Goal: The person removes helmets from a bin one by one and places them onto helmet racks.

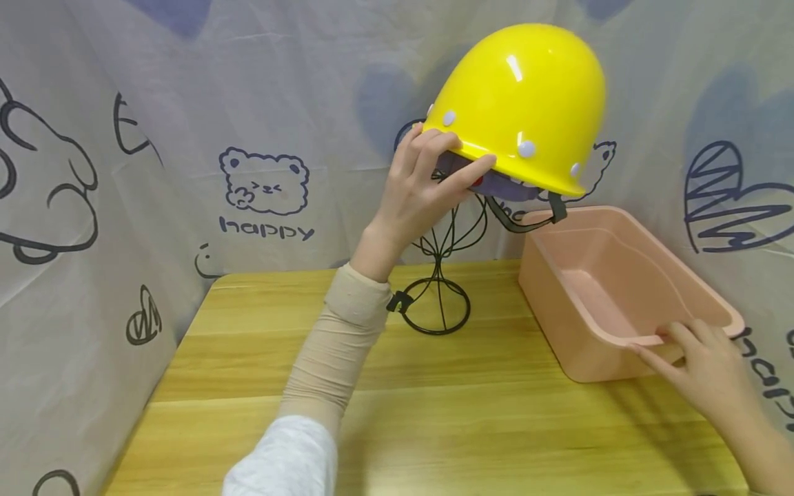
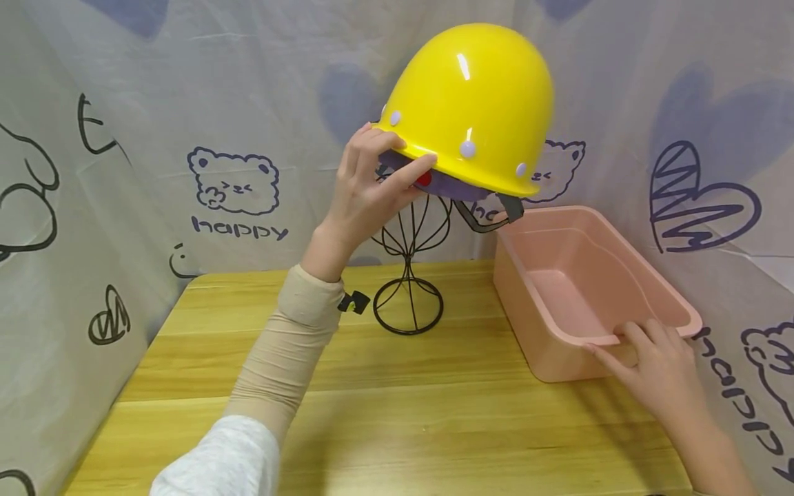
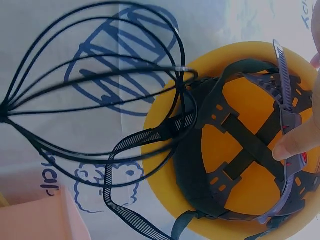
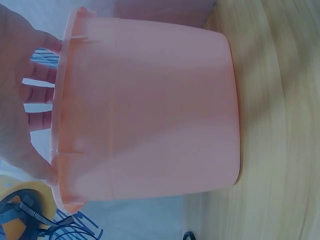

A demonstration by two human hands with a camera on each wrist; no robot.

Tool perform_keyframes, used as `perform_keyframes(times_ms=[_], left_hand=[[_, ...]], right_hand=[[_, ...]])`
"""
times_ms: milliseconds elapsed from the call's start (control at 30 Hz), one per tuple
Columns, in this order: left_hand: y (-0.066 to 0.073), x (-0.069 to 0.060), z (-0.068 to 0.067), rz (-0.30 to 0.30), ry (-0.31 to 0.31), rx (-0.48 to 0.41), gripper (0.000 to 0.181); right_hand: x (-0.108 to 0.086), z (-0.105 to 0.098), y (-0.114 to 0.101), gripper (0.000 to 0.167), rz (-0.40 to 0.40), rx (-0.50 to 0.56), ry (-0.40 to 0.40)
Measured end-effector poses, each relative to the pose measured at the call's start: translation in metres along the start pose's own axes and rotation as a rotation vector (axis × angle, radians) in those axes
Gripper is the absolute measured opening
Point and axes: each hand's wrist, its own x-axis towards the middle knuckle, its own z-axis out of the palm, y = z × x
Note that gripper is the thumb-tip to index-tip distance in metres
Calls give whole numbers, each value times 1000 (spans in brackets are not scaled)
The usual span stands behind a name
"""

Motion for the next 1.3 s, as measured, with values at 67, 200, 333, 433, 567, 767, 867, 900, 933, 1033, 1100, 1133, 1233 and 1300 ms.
perform_keyframes(times_ms=[67,200,333,433,567,767,867,900,933,1033,1100,1133,1233,1300], left_hand=[[-2,-2,-2,-4,-1,3,31],[-6,-9,-8,-18,-9,-1,30],[-9,-16,-14,-25,-29,8,30],[-12,-21,-18,-18,-47,24,31],[-16,-28,-23,-10,-67,37,33],[-20,-38,-29,-8,-93,68,35],[-20,-42,-31,-4,-96,76,36],[-20,-43,-31,-3,-96,77,37],[-21,-44,-31,-2,-97,78,37],[-20,-49,-32,0,-103,75,40],[-20,-51,-33,1,-109,69,41],[-20,-53,-33,1,-112,68,40],[-19,-56,-33,2,-116,63,38],[-18,-59,-32,4,-117,69,38]], right_hand=[[0,0,-1,50,6,0,-8],[0,-1,-1,50,21,-1,-28],[-1,-2,0,49,44,-4,-55],[-1,0,0,50,35,0,-46],[-1,2,1,52,6,11,-14],[-1,3,2,55,-10,9,4],[-1,3,3,57,-14,7,11],[-1,3,3,58,-16,9,15],[-2,3,3,58,-22,12,22],[-2,3,3,61,-37,20,40],[-2,3,3,62,-39,21,42],[-2,3,3,63,-41,21,45],[-3,3,3,64,-40,20,45],[-2,3,3,65,-38,20,44]])
